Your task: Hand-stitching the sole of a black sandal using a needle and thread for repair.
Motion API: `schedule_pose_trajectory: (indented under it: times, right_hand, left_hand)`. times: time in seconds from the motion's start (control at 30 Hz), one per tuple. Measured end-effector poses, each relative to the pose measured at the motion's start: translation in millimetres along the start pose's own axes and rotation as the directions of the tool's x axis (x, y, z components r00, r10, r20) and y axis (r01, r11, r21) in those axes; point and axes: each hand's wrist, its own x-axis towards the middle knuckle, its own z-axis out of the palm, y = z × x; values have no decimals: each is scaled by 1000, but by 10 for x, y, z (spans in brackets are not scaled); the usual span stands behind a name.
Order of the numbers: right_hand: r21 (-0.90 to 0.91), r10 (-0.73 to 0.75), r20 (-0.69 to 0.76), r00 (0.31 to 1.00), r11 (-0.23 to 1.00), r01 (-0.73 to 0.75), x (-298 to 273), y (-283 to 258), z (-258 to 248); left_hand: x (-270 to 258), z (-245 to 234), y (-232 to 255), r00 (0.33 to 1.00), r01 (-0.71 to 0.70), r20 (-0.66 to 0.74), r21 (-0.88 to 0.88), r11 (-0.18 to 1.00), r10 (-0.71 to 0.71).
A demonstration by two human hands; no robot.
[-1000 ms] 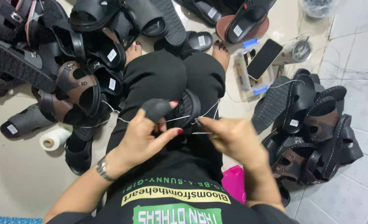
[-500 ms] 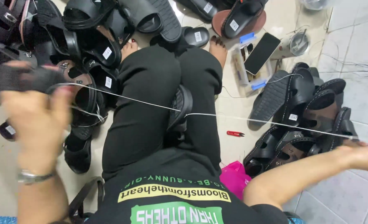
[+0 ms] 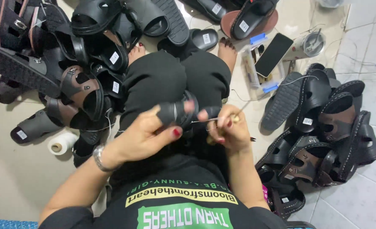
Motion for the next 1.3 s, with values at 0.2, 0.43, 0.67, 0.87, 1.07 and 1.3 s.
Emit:
schedule_pose_trajectory:
  times: [0.2,0.43,0.67,0.87,1.07,1.3]
  right_hand:
    - [-24,23,-295,955,999,-32,257,-33,298]
    - [-814,-44,-237,970,555,-174,206,-578,307]
    - [-891,343,200,918,-325,316,128,-986,778]
    - [-888,362,194,912,-330,320,205,-1017,797]
    - [-878,425,73,902,-402,261,270,-1140,1064]
    - [-971,385,60,921,-192,144,416,-996,1139]
  left_hand:
    - [-139,58,4,954,-80,32,986,147,299]
    - [-538,-627,271,857,507,-195,481,715,-477]
    - [38,-509,677,963,206,-258,891,404,78]
    - [294,-256,224,998,-63,60,925,375,19]
    - [340,-261,6,983,-171,135,921,351,123]
    - [397,-372,-89,971,-219,166,908,359,171]
